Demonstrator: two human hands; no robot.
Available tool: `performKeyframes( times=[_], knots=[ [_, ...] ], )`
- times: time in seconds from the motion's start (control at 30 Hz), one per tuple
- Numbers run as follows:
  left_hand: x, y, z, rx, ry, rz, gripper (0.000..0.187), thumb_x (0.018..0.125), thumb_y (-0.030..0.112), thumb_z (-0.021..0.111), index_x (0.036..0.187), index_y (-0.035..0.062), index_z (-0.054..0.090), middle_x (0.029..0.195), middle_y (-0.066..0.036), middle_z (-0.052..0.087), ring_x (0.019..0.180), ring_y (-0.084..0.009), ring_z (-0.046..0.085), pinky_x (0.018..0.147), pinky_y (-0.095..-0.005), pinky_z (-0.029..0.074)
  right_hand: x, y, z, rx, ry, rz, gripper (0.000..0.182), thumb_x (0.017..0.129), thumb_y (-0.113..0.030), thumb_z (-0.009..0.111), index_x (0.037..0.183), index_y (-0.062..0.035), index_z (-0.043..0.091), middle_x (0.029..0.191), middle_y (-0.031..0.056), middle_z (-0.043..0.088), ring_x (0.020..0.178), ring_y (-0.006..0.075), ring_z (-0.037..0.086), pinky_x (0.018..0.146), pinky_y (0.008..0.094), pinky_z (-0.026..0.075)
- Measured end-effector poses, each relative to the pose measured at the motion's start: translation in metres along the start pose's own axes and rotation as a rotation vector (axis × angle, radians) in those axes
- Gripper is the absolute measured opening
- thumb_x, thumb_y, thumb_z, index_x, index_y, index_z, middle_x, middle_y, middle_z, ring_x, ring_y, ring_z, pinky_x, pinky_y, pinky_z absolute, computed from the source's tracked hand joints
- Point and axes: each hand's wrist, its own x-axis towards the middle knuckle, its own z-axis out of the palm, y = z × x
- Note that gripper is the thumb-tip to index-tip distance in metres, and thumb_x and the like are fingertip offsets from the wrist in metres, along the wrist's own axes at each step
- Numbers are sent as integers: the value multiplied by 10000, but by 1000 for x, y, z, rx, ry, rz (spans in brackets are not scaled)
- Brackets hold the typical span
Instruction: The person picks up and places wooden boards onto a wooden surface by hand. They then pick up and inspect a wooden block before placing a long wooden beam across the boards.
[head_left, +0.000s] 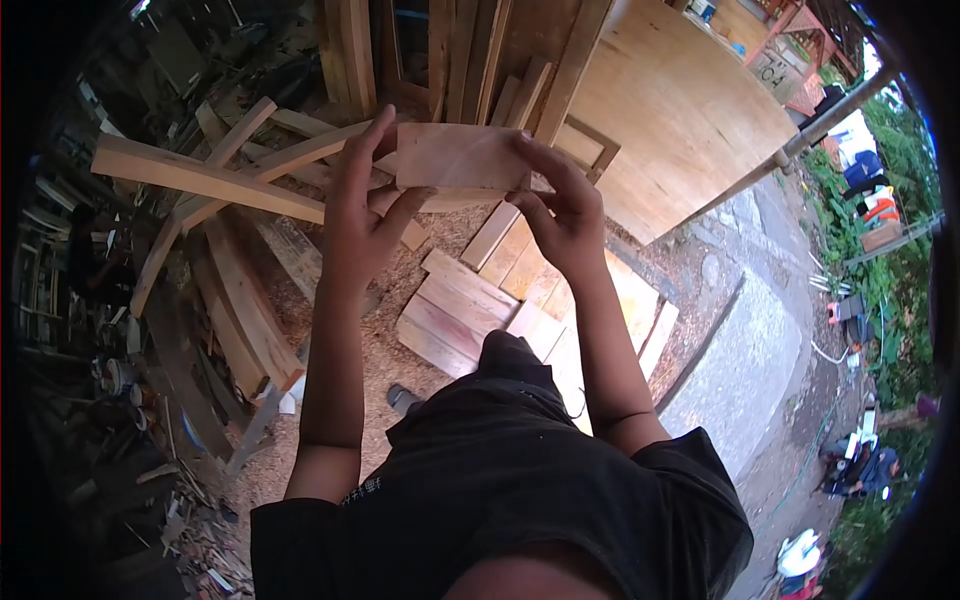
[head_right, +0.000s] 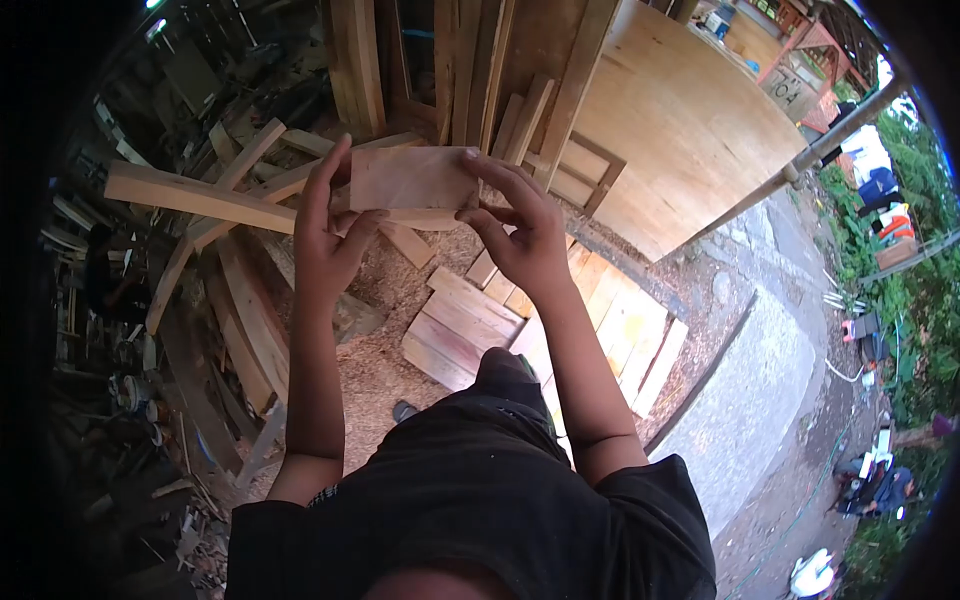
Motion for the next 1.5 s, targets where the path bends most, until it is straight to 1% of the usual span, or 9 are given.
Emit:
performKeyframes(
  times=[0.23,0.4,0.47,0.63,0.9,1.07,1.2,1.3,1.5],
  knots=[
    [35,28,96,135,84,-53,744,941,-15,774,1613,100,476,1494,-167,542,1337,-262,612,1032,-375,626,46,35,-100,56,-123,16,658,859,-4,850,1471,-98,628,1436,119,656,1293,260,666,950,378,670],
    [32,50,123,324,239,-135,698,961,0,770,1600,95,504,1475,-177,620,1339,-211,622,1020,-352,604,60,57,-112,21,-202,-7,822,815,-35,904,1548,-65,532,1491,134,625,1341,280,643,960,393,658],
    [19,55,130,209,360,-291,628,973,-2,761,1561,79,553,1410,-189,677,1271,-190,666,1022,-339,605,57,58,-107,148,-169,-5,820,812,-47,914,1540,-55,537,1486,143,631,1351,279,638,959,413,652],
    [-8,64,130,269,480,-347,555,984,-20,742,1515,51,597,1352,-187,707,1202,-195,709,1014,-330,613,59,42,-106,61,-313,-96,701,791,-109,938,1414,-12,632,1433,199,646,1269,360,676,974,410,642],
    [-28,69,124,236,521,-331,522,990,-20,732,1495,32,608,1339,-185,714,1198,-213,719,1034,-332,604,47,25,-98,84,-342,-87,721,769,-110,948,1410,-14,632,1408,199,647,1250,353,681,986,427,637],
    [-33,66,116,339,487,-283,554,959,-4,769,1487,18,600,1385,-194,687,1244,-260,700,1047,-362,591,48,13,-100,-62,-349,-76,725,791,-224,960,1417,-47,641,1363,171,655,1204,310,700,940,398,628],
    [-41,66,112,322,471,-284,506,942,-6,781,1424,1,626,1362,-191,690,1251,-269,696,1044,-372,583,40,1,-106,-72,-432,207,757,769,-301,978,1412,-68,653,1290,148,688,1153,276,719,902,387,622],
    [-55,66,110,256,489,-381,387,928,-30,775,1296,-16,654,1285,-153,702,1220,-252,708,1034,-367,581,32,0,-103,-93,-468,127,795,721,-365,997,1389,-81,672,1115,114,736,1052,248,747,899,369,613],
    [-80,72,102,279,459,-360,439,874,-50,795,1290,-14,658,1249,-155,712,1190,-276,715,1022,-377,576,37,6,-101,-71,-622,-19,778,670,-342,1011,1329,-56,713,1093,112,740,1026,269,733,895,384,584]
  ],
)
